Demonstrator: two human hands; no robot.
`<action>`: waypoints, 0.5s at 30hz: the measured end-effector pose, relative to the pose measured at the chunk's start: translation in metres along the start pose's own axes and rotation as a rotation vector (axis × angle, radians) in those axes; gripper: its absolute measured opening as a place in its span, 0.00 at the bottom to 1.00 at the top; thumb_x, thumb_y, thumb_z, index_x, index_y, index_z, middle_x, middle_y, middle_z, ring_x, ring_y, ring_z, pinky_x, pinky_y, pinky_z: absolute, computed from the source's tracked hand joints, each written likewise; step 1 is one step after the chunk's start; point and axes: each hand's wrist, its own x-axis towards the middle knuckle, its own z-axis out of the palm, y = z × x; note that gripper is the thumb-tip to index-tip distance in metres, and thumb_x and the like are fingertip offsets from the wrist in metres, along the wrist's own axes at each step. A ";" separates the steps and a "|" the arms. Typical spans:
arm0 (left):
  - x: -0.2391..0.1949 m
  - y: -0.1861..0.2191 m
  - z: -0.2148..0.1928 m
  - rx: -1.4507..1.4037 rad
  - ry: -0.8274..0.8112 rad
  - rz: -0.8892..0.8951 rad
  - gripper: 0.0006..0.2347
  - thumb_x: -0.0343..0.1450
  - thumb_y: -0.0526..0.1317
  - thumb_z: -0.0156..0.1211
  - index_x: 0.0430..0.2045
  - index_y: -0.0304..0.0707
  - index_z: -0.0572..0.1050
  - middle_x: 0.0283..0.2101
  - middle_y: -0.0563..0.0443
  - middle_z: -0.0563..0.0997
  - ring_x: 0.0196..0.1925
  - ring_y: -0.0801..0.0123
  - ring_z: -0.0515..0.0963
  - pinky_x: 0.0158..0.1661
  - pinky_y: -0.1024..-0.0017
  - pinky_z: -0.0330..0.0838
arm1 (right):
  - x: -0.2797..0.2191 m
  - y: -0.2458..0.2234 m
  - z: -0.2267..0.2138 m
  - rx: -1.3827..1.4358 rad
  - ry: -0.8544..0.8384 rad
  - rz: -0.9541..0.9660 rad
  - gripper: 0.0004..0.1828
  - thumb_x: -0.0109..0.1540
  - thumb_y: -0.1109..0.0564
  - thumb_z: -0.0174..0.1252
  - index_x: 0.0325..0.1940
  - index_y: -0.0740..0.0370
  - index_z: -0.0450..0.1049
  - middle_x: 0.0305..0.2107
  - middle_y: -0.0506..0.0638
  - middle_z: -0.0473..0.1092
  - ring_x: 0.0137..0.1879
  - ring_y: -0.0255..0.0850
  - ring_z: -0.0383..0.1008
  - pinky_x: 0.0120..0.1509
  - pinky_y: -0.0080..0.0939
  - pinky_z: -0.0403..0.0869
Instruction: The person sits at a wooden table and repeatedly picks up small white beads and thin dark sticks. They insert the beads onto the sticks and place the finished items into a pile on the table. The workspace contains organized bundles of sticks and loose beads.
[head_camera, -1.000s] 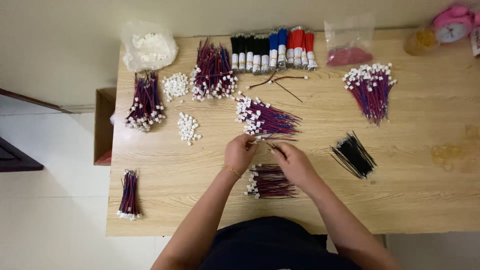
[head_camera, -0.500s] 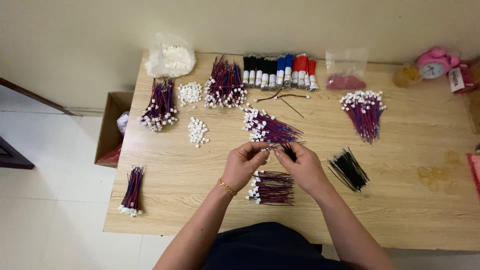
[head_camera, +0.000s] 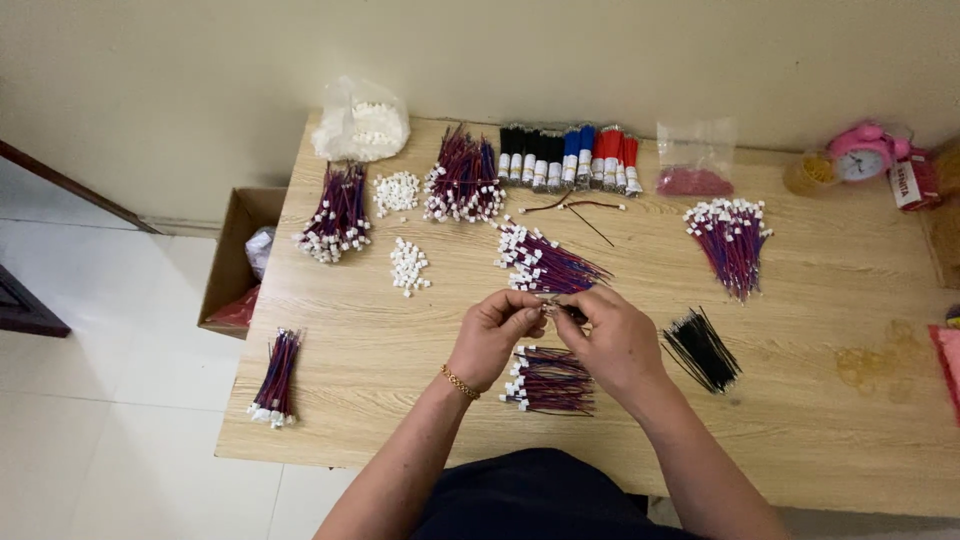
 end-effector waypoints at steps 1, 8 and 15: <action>-0.003 0.002 0.000 0.003 0.000 0.004 0.06 0.70 0.29 0.57 0.39 0.30 0.76 0.34 0.46 0.80 0.36 0.72 0.80 0.39 0.74 0.81 | -0.002 -0.002 0.000 0.003 0.003 -0.004 0.09 0.59 0.50 0.61 0.38 0.56 0.79 0.26 0.52 0.73 0.36 0.48 0.77 0.41 0.46 0.75; -0.007 0.005 0.003 -0.223 0.013 -0.072 0.05 0.71 0.29 0.55 0.38 0.26 0.75 0.35 0.43 0.80 0.35 0.67 0.83 0.39 0.73 0.82 | -0.001 -0.008 -0.006 0.014 -0.056 0.003 0.09 0.58 0.49 0.61 0.37 0.54 0.79 0.24 0.50 0.73 0.36 0.46 0.77 0.40 0.44 0.74; -0.006 0.002 0.004 -0.207 0.013 -0.081 0.06 0.71 0.29 0.56 0.38 0.26 0.75 0.36 0.42 0.80 0.36 0.66 0.83 0.39 0.72 0.82 | -0.001 0.001 -0.006 0.056 -0.052 0.020 0.10 0.57 0.50 0.61 0.36 0.56 0.79 0.23 0.53 0.72 0.35 0.46 0.76 0.39 0.43 0.74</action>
